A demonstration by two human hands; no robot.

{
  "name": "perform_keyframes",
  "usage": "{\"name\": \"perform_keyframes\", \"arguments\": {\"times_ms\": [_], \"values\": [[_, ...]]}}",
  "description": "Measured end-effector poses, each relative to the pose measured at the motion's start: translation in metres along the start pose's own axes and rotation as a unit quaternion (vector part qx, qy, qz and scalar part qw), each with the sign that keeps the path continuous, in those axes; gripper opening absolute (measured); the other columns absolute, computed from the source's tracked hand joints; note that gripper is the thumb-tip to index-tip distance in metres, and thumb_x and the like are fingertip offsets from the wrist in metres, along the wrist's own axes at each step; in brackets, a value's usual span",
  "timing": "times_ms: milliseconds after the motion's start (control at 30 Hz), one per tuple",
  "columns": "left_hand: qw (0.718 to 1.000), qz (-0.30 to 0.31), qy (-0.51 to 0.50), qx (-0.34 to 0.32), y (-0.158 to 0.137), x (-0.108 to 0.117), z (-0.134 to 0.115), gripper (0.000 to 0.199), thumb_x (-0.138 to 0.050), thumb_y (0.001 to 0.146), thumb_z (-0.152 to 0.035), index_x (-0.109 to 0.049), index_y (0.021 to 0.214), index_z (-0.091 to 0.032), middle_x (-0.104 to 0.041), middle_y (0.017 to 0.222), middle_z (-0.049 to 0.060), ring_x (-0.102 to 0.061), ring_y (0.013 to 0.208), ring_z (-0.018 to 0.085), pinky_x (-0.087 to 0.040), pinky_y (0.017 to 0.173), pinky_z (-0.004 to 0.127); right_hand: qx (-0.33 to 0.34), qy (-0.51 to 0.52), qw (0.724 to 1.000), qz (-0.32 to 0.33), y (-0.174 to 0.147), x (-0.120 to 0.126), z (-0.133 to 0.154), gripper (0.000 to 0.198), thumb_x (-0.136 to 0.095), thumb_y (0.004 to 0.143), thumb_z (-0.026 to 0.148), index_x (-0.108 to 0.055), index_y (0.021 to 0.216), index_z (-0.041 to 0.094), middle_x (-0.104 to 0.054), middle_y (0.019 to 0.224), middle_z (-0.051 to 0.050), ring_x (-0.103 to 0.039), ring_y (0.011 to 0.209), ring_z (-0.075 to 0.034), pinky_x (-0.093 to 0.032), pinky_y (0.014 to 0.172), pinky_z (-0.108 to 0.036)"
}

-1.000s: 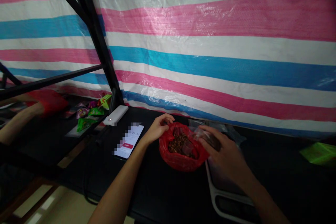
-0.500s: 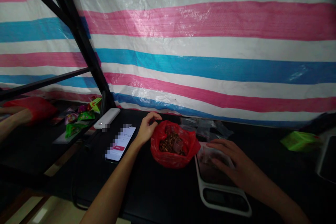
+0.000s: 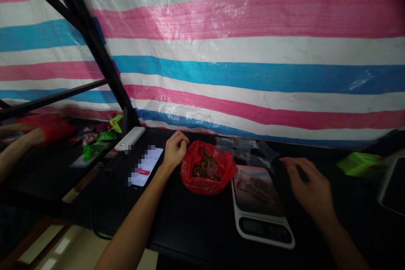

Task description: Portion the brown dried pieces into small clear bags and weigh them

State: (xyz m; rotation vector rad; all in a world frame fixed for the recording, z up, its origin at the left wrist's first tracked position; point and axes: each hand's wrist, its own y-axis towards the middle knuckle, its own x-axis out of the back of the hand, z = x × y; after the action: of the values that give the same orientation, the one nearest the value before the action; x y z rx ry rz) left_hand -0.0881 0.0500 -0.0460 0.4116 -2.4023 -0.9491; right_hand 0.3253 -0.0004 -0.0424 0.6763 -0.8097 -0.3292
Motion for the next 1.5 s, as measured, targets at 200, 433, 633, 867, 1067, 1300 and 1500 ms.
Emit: {"name": "perform_keyframes", "arguments": {"times_ms": [200,433,633,867,1067,1300,1500], "values": [[1.000,-0.003,0.015,-0.019,0.000,0.001,0.000,0.027,-0.050,0.085,-0.004,-0.064,0.068,-0.020,-0.060,0.074,0.001,-0.059,0.070,0.015,-0.043,0.061,0.027,0.032,0.019,0.999,0.032,-0.001,-0.002,0.005,0.020,-0.054,0.101,0.037,-0.072,0.097,0.027,-0.072,0.095,-0.004,-0.066,0.094,-0.025,-0.051,0.088,-0.039],[0.999,-0.018,0.023,-0.023,0.000,0.002,0.000,0.027,-0.049,0.084,-0.004,-0.062,0.067,-0.021,-0.060,0.073,0.001,-0.059,0.069,0.015,-0.044,0.062,0.027,0.035,0.029,0.988,0.150,-0.009,-0.014,0.011,0.020,-0.056,0.100,0.039,-0.071,0.107,0.029,-0.073,0.106,-0.005,-0.067,0.102,-0.026,-0.053,0.091,-0.041],[0.999,-0.017,0.030,-0.019,-0.001,0.002,0.000,0.027,-0.049,0.084,-0.005,-0.062,0.067,-0.021,-0.061,0.074,0.001,-0.059,0.069,0.015,-0.043,0.060,0.027,0.021,0.020,0.969,0.245,-0.017,-0.018,0.035,0.030,-0.062,0.095,0.039,-0.068,0.123,0.029,-0.071,0.124,-0.007,-0.065,0.115,-0.029,-0.052,0.100,-0.047],[0.999,-0.006,0.036,-0.020,-0.001,0.003,0.000,0.027,-0.048,0.084,-0.005,-0.062,0.068,-0.020,-0.060,0.073,0.001,-0.059,0.069,0.015,-0.044,0.062,0.027,0.012,0.020,0.953,0.304,-0.020,-0.021,0.049,0.060,-0.080,0.080,0.036,-0.062,0.137,0.033,-0.068,0.133,-0.007,-0.062,0.123,-0.033,-0.049,0.106,-0.052],[0.999,-0.005,0.041,-0.023,-0.001,0.004,0.000,0.027,-0.048,0.085,-0.004,-0.062,0.068,-0.020,-0.060,0.074,0.001,-0.058,0.070,0.015,-0.043,0.066,0.028,-0.077,0.096,0.970,0.210,-0.015,-0.027,0.046,0.048,-0.072,0.088,0.043,-0.065,0.133,0.029,-0.072,0.131,-0.007,-0.069,0.118,-0.030,-0.055,0.102,-0.046],[0.999,-0.003,0.039,-0.014,-0.001,0.006,0.000,0.027,-0.048,0.085,-0.004,-0.063,0.069,-0.020,-0.060,0.075,0.001,-0.057,0.068,0.015,-0.041,0.063,0.028,-0.017,0.151,0.951,0.269,0.027,-0.046,0.107,0.050,-0.067,0.093,0.037,-0.057,0.141,0.031,-0.077,0.120,-0.006,-0.074,0.105,-0.026,-0.059,0.094,-0.040],[0.999,-0.011,0.039,-0.002,-0.001,0.006,0.006,0.028,-0.048,0.085,-0.004,-0.063,0.068,-0.020,-0.060,0.074,0.000,-0.057,0.067,0.015,-0.041,0.062,0.028,0.136,0.045,0.933,0.330,0.053,-0.093,0.128,0.058,-0.061,0.087,0.014,-0.056,0.144,0.025,-0.069,0.135,-0.010,-0.066,0.121,-0.030,-0.050,0.105,-0.047]]}}
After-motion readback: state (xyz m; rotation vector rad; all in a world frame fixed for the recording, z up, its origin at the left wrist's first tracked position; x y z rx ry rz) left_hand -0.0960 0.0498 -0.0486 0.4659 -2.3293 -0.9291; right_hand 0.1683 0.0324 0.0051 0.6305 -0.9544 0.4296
